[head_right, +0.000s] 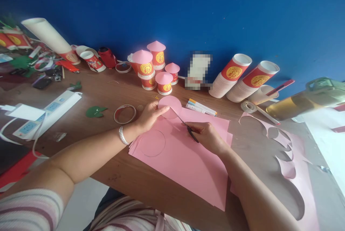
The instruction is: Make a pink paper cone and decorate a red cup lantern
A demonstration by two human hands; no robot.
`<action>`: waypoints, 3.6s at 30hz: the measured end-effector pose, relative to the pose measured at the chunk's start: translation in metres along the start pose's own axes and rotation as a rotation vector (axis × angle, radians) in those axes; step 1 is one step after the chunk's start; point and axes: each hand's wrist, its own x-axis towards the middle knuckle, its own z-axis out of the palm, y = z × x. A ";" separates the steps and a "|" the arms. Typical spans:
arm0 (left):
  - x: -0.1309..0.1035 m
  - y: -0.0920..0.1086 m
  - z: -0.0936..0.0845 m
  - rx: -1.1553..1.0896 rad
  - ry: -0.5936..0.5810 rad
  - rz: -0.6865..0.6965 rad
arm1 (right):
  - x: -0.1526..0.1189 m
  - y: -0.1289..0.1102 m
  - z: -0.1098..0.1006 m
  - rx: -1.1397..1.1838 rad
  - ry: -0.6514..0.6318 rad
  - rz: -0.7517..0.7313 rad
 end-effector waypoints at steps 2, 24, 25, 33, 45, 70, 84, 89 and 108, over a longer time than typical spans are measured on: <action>0.000 0.000 0.000 0.003 0.002 -0.001 | 0.000 0.000 0.001 0.003 0.000 0.006; -0.001 0.006 0.003 0.016 0.087 0.221 | 0.007 0.022 0.009 -0.530 0.477 -0.137; -0.002 0.006 0.002 0.073 0.072 0.304 | 0.008 0.024 0.009 -0.566 0.500 -0.164; -0.010 0.006 -0.002 0.411 -0.062 0.707 | 0.008 0.027 0.008 -0.754 0.504 -0.378; -0.005 0.000 0.000 0.300 -0.364 0.501 | 0.007 0.018 -0.008 -0.875 0.300 -0.411; 0.001 0.015 -0.013 0.141 -0.495 0.309 | 0.002 -0.002 -0.034 -0.940 0.412 -0.205; 0.002 0.004 -0.004 0.340 -0.212 0.489 | 0.045 -0.009 -0.023 -1.081 0.351 -0.152; 0.003 -0.001 -0.001 0.321 -0.101 0.619 | 0.032 -0.020 -0.008 -0.762 0.511 -0.319; -0.007 0.013 -0.001 0.376 -0.207 0.480 | 0.016 -0.006 0.022 0.558 0.239 -0.204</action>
